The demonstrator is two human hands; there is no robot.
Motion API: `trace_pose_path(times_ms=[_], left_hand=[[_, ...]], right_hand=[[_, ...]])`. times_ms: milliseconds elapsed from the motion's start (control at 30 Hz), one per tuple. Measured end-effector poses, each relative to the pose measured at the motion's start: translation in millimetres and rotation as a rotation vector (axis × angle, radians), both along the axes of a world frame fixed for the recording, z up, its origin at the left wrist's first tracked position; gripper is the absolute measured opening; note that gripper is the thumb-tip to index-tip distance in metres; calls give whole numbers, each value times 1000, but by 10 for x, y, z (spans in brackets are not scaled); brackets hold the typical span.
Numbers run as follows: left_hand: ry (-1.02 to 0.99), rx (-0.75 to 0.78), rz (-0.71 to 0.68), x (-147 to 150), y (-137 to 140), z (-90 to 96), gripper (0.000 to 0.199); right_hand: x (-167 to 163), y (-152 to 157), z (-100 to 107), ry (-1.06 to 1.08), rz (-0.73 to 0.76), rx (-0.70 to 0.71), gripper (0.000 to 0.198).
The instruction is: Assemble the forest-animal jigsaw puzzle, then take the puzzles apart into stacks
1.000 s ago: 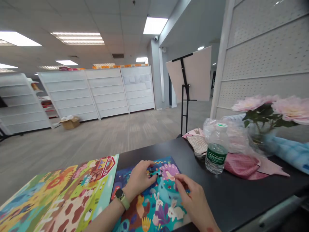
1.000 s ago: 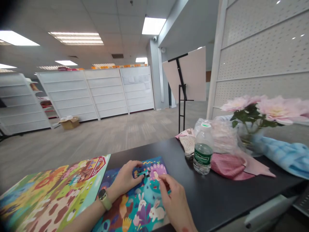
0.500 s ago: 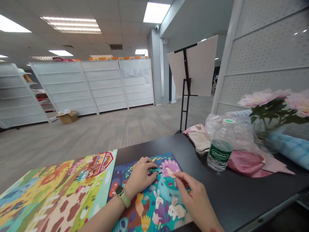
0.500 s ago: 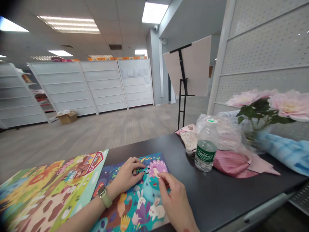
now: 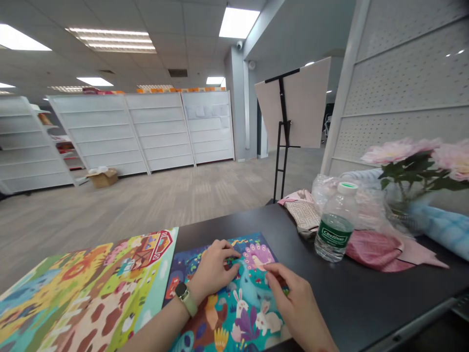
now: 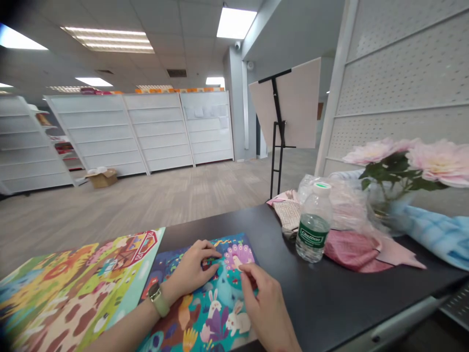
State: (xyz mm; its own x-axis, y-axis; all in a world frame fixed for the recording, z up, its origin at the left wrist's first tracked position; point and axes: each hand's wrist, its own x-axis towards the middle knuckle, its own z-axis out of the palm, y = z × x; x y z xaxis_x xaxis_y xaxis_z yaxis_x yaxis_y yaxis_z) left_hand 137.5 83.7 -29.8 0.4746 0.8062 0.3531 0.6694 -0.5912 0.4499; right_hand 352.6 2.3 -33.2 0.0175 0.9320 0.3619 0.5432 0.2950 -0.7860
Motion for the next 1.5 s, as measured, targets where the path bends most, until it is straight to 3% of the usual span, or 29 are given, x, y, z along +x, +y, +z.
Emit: trace_pose_path(times_ms=[67, 133, 233, 300, 400, 500, 600, 833, 1067, 1167, 1267, 1400, 1500], left_hand=[[-9, 4, -8, -5, -3, 1, 26], [-55, 57, 3, -24, 9, 54, 43], [-172, 219, 68, -73, 41, 242, 75], [-212, 282, 77, -100, 49, 369, 80], [-122, 246, 23, -94, 11, 398, 83], [132, 84, -130, -38, -63, 247, 81], [328, -78, -242, 18, -119, 125, 67], [325, -98, -219, 4, -108, 64, 66], [355, -186, -143, 130, -138, 127, 62], [330, -198, -73, 174, -362, 177, 62], [294, -188, -67, 65, -798, 187, 64], [222, -145, -102, -395, -1498, 198, 53], [173, -134, -100, -899, -1823, 222, 45]], right_hand=[[-1, -6, 6, -2, 1, -6, 29], [-1, -11, 10, -3, 0, -7, 30], [-2, -11, 9, -4, -4, 2, 31], [-4, -8, 7, -4, -7, 7, 31], [-10, -5, 6, -2, -14, 13, 31], [-9, -9, 10, 5, -22, 27, 30], [3, -10, 7, 3, -12, 18, 30], [12, 42, -13, -136, 25, 53, 33], [-78, -20, 72, -605, 231, 9, 41], [-106, -28, 79, -722, 245, -28, 45], [-114, -30, 89, -761, 252, -38, 48], [-102, -49, 120, -777, 261, -29, 49], [-33, -40, 138, -783, 269, -24, 49]])
